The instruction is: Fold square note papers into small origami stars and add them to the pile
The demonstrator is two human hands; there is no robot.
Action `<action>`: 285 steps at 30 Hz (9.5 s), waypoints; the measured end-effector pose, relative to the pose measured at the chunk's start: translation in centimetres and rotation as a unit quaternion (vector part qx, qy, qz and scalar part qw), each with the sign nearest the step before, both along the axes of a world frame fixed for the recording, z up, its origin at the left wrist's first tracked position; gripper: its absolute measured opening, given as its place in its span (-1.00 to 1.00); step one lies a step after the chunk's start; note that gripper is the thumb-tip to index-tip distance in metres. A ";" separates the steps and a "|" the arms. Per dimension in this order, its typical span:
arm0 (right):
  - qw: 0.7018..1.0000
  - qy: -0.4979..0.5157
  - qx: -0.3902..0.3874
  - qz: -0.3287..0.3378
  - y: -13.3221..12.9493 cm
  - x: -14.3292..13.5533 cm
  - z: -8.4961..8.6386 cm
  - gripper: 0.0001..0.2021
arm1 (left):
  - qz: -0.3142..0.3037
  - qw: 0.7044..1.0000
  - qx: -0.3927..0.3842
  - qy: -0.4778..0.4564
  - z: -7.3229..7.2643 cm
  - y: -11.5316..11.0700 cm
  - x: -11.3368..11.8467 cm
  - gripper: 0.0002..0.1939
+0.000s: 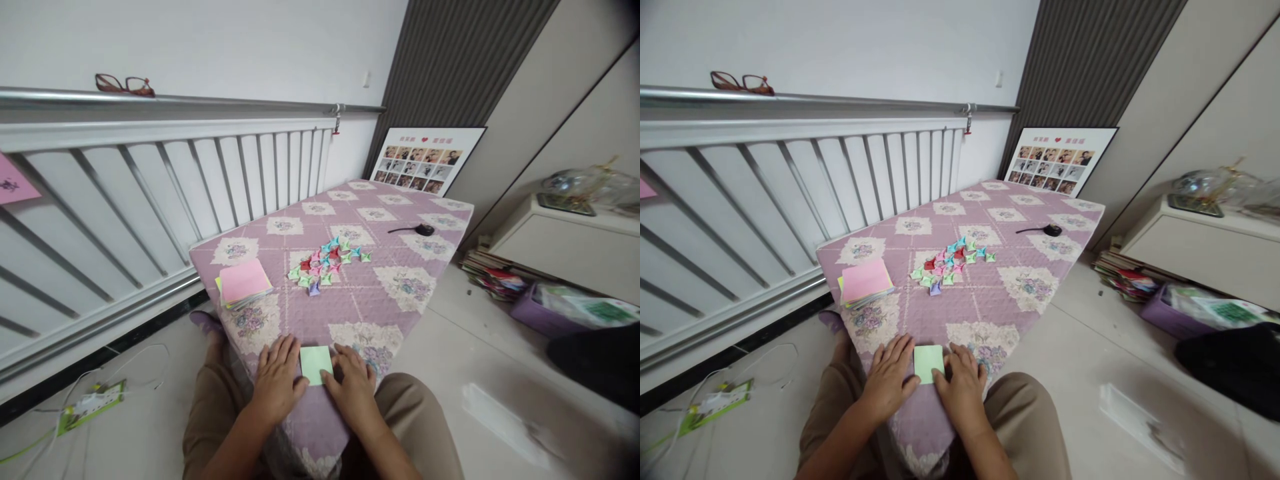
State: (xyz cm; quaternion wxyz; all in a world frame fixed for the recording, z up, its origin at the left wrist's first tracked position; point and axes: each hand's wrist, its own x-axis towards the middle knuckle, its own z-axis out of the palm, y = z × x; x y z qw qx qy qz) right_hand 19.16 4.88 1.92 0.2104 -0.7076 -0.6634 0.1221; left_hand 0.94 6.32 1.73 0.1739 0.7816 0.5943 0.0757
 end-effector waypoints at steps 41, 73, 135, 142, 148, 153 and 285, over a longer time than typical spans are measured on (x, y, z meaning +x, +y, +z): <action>0.977 -0.015 0.065 0.204 -3.9 1.0 -1.1 -0.92 | 0.002 0.987 0.105 -0.120 -0.3 -5.7 -1.0 -0.85; 0.990 -0.008 0.121 0.074 -2.5 -0.7 -0.3 -0.94 | 0.055 0.994 0.056 -0.073 0.1 -4.6 -1.0 -0.77; 0.951 -0.193 0.046 0.238 -3.0 -0.8 2.0 -0.90 | -0.217 0.952 0.159 0.144 0.6 -3.5 -0.3 -0.90; 0.948 -0.218 0.078 0.220 -3.3 -1.1 1.7 -0.91 | -0.208 0.957 0.175 0.103 1.8 -3.3 -1.1 -0.91; 0.949 -0.178 0.123 0.230 -3.2 -0.9 2.4 -0.88 | -0.177 0.966 0.180 0.047 4.4 -2.8 -1.8 -0.85; 0.965 -0.039 0.119 0.231 -3.0 -1.1 3.9 -0.83 | -0.167 0.968 0.162 -0.090 6.7 -1.9 -2.2 -0.82; 0.948 0.236 0.130 0.169 -6.6 -2.6 1.0 -0.74 | 0.223 0.564 -0.238 -0.758 2.8 -9.4 2.8 -0.55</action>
